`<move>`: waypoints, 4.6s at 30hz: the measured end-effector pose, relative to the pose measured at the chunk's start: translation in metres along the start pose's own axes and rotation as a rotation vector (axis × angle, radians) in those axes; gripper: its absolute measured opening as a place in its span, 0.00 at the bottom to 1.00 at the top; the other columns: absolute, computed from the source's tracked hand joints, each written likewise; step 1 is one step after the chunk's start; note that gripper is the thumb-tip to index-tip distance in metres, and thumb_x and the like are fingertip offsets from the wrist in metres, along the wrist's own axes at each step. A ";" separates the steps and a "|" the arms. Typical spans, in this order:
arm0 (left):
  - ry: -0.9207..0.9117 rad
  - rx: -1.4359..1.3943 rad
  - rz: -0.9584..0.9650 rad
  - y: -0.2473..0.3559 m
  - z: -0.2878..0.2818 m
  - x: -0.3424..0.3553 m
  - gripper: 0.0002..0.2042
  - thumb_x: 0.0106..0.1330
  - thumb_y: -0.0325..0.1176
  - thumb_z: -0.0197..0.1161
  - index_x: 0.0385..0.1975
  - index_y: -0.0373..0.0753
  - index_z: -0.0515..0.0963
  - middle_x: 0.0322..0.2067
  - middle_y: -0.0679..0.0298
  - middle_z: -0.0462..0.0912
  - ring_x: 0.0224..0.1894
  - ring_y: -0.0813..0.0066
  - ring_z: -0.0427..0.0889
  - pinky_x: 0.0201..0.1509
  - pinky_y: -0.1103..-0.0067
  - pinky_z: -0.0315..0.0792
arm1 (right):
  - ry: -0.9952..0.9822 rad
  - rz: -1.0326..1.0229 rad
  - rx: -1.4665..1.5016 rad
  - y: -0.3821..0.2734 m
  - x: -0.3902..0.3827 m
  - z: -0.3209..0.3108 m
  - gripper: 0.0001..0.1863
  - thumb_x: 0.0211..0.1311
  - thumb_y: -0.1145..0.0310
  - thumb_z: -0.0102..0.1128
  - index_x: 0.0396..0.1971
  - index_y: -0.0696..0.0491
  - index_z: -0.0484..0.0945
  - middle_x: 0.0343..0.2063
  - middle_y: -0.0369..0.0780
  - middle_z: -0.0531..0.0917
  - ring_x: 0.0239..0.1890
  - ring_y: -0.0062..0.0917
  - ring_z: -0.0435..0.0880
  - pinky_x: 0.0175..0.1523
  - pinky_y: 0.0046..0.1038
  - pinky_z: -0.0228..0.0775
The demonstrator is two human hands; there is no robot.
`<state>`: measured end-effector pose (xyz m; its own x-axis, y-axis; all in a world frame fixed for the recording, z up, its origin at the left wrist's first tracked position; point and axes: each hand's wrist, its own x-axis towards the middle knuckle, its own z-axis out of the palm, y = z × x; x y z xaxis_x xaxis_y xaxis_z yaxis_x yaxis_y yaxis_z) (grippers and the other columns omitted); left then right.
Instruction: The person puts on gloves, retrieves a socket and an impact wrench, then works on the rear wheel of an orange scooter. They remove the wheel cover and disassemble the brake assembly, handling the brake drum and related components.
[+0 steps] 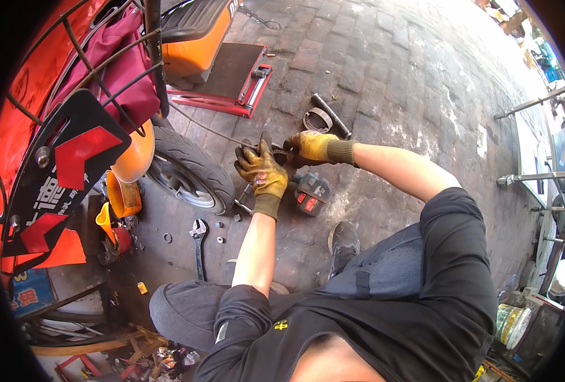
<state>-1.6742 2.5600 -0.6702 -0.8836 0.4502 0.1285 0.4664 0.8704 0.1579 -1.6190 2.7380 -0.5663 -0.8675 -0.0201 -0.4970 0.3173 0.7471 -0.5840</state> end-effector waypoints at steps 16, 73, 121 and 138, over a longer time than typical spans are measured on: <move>-0.031 0.010 -0.002 0.005 -0.013 0.000 0.41 0.60 0.48 0.71 0.77 0.53 0.66 0.73 0.38 0.61 0.79 0.33 0.53 0.82 0.44 0.46 | 0.075 -0.038 -0.101 0.010 0.009 0.008 0.26 0.67 0.52 0.64 0.59 0.54 0.82 0.53 0.51 0.87 0.56 0.46 0.87 0.59 0.44 0.80; -0.031 -0.025 -0.022 0.002 -0.010 -0.002 0.43 0.59 0.54 0.73 0.76 0.52 0.66 0.74 0.37 0.61 0.79 0.32 0.53 0.81 0.44 0.48 | 0.105 -0.068 -0.184 0.005 0.012 0.014 0.31 0.62 0.49 0.71 0.58 0.54 0.81 0.46 0.51 0.90 0.53 0.46 0.89 0.55 0.44 0.81; 0.000 -0.063 -0.023 0.009 -0.019 -0.003 0.40 0.58 0.41 0.71 0.75 0.48 0.68 0.69 0.40 0.63 0.78 0.32 0.54 0.80 0.45 0.49 | 0.145 -0.086 -0.074 0.017 0.017 0.015 0.24 0.63 0.55 0.69 0.57 0.49 0.83 0.44 0.47 0.91 0.50 0.44 0.90 0.54 0.44 0.81; 0.000 -0.070 0.004 0.006 -0.009 -0.004 0.46 0.57 0.62 0.73 0.74 0.46 0.68 0.71 0.36 0.62 0.79 0.29 0.51 0.79 0.40 0.46 | 0.205 -0.074 -0.354 0.007 0.010 0.017 0.24 0.65 0.51 0.69 0.54 0.51 0.84 0.43 0.49 0.90 0.47 0.46 0.90 0.52 0.44 0.81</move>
<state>-1.6672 2.5618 -0.6605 -0.8816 0.4541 0.1288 0.4719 0.8524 0.2252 -1.6185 2.7321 -0.5860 -0.9529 0.0237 -0.3025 0.1308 0.9315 -0.3393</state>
